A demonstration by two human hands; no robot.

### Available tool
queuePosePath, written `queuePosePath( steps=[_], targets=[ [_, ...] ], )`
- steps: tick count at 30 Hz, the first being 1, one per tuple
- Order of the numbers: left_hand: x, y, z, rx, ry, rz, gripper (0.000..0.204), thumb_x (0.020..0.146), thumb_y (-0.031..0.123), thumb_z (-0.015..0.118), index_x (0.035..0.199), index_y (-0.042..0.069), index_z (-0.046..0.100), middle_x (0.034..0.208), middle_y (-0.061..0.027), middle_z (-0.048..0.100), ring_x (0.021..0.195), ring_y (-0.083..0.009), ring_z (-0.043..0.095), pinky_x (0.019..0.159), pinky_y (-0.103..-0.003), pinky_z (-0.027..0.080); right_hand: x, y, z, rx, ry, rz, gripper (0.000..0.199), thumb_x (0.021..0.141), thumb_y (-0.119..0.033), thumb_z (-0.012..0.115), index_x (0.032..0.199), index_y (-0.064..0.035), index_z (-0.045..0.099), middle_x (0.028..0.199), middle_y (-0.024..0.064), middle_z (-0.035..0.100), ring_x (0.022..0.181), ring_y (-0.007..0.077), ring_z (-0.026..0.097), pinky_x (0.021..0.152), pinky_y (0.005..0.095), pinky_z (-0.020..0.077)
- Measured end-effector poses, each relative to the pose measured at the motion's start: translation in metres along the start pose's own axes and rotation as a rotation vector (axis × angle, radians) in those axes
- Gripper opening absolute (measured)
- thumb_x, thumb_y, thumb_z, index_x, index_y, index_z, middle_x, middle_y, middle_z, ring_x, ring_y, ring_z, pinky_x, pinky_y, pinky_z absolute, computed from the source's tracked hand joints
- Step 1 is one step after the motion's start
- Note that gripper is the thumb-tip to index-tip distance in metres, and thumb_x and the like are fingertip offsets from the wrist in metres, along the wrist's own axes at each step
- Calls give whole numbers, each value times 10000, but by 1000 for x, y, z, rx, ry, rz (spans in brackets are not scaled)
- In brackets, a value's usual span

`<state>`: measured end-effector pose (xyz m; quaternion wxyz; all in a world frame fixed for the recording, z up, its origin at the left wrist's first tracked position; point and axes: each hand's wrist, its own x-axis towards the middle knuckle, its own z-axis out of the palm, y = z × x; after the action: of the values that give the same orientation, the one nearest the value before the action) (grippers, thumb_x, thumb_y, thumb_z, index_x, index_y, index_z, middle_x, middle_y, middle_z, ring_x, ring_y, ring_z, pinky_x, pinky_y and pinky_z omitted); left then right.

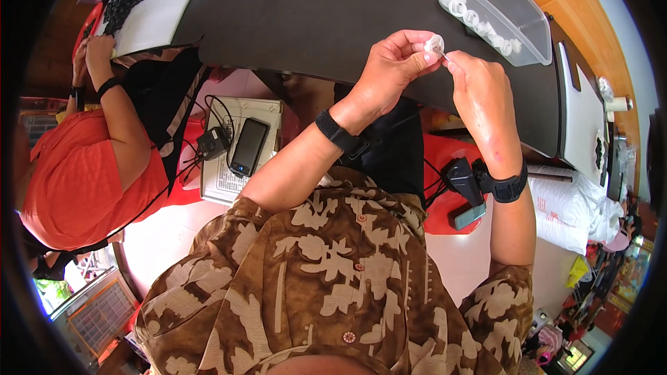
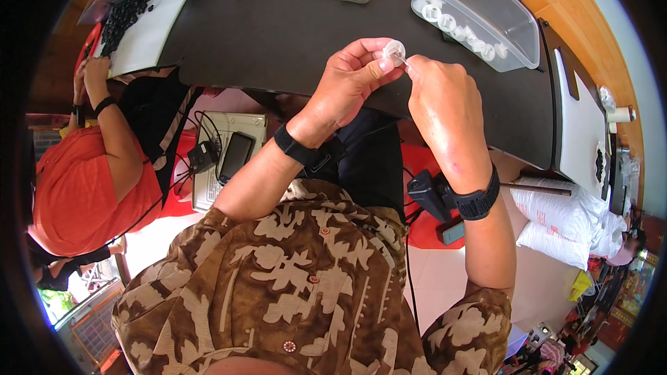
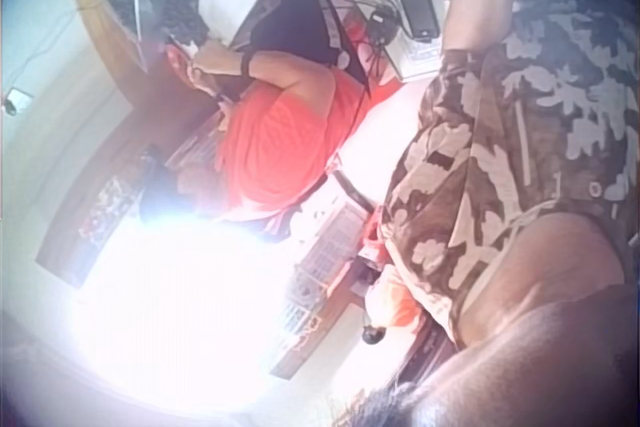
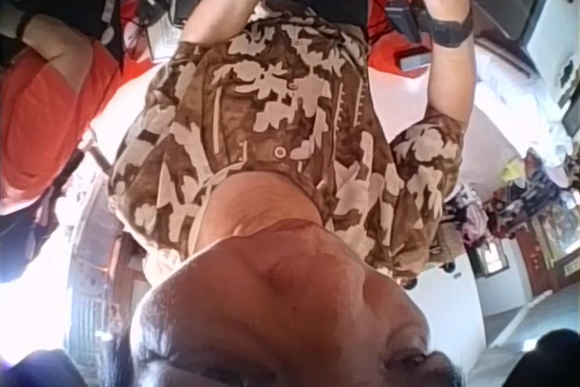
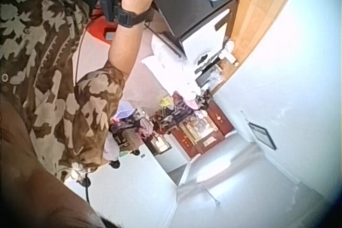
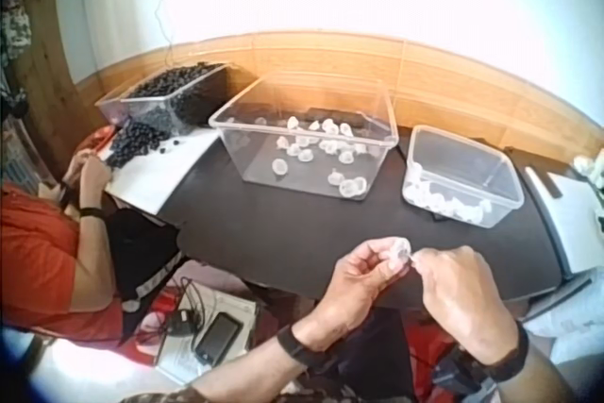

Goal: Assembling small white plastic circular components using a thin metal assembly tool.

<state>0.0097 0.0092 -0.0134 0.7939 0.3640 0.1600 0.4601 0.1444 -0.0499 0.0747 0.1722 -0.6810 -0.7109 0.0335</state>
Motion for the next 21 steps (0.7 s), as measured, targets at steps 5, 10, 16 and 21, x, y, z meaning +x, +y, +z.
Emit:
queuePosePath(
  steps=[5, 10, 16, 21],
  targets=[
    [1, -3, 0, 25, 11, 18, 279, 901, 60, 633, 1166, 4, 568, 1094, -81, 643, 1013, -163, 621, 943, -325, 506, 0, 1, 3, 1, 27, -13, 138, 876, -78, 512, 831, -3, 619, 759, 218, 621, 739, 430, 599, 626, 494, 488],
    [2, -4, 1, 48, 13, 49, 266, 901, 52, 630, 1154, -4, 570, 1089, -90, 645, 1004, -166, 626, 938, -324, 511, 1, 5, 5, 12, 54, -35, 144, 870, -69, 507, 817, -2, 623, 751, 221, 617, 734, 432, 598, 625, 495, 488],
    [4, -4, 0, 77, 26, 45, 274, 894, 48, 637, 1154, -4, 569, 1090, -90, 646, 1011, -173, 626, 940, -326, 509, 5, 2, 1, -30, 11, -10, 155, 871, -89, 509, 818, -13, 634, 750, 231, 618, 731, 432, 603, 633, 498, 491],
    [4, -3, -1, 48, 7, 25, 289, 898, 57, 633, 1171, -3, 558, 1113, -89, 637, 1018, -177, 622, 939, -324, 507, 6, 1, -4, -77, -17, -5, 171, 879, -116, 504, 820, -33, 642, 735, 221, 629, 722, 420, 618, 644, 507, 494]
  ],
)
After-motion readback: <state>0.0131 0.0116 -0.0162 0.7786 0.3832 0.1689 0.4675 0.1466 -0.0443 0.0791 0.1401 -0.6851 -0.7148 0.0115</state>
